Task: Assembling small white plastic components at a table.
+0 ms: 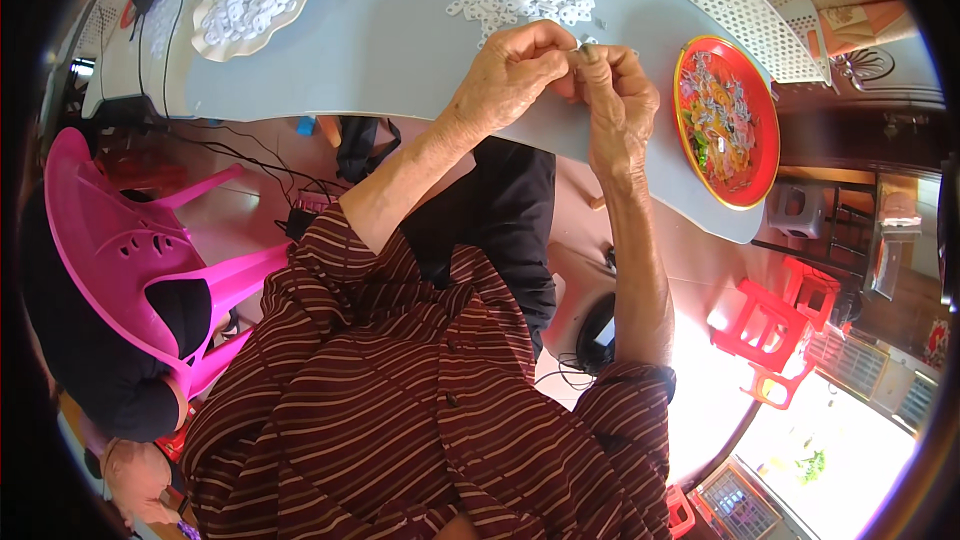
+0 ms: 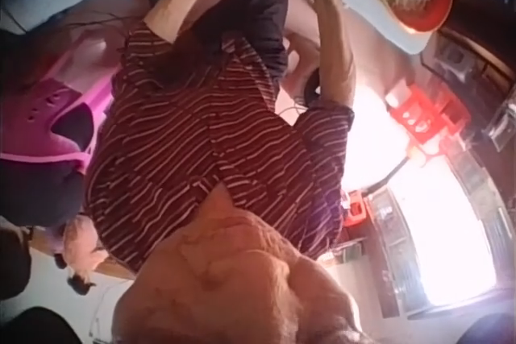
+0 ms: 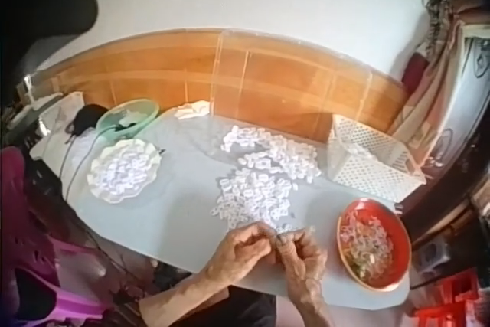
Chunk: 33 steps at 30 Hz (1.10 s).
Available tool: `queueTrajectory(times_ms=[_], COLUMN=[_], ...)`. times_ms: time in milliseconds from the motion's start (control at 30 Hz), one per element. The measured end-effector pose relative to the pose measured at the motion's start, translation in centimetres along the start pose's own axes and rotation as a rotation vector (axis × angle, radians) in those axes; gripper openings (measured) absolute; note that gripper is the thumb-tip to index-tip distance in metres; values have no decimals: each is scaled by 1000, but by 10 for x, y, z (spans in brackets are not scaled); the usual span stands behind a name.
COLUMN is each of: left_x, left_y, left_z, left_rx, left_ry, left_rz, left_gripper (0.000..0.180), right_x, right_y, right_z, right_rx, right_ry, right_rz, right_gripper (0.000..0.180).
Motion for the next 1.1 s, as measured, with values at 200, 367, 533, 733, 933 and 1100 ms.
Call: queueTrajectory(times_ms=[200,367,533,733,933,1100], left_x=[13,64,34,26,24,17], left_y=[-4,-14,-8,-2,-20,-11], left_z=[7,35,58,65,44,22], left_rx=[-158,-104,-282,-393,-180,-74], left_ry=[-90,281,152,117,-250,-156], left_rz=[372,1447,1553,1584,531,166], left_gripper=[14,15,12,9,20,23], right_x=[5,0,8,2,11,6], right_y=[-14,-4,-10,-6,-16,-12], right_z=[-2,-2,-3,-2,-2,-3], right_rx=[-35,-12,-30,-58,-2,-42], right_ry=[-17,-13,0,-54,-74,-94], right_rz=[-35,156,127,11,125,220], right_gripper=[21,20,21,21,19,18])
Point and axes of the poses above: each hand's wrist, its own z-axis towards the middle knuckle, its own y-axis out of the palm, x = y × z, the point moved 10 cm from there along z, towards the middle knuckle, and after that the axes turned 12 degrees about -x, right-handed, at the moved point
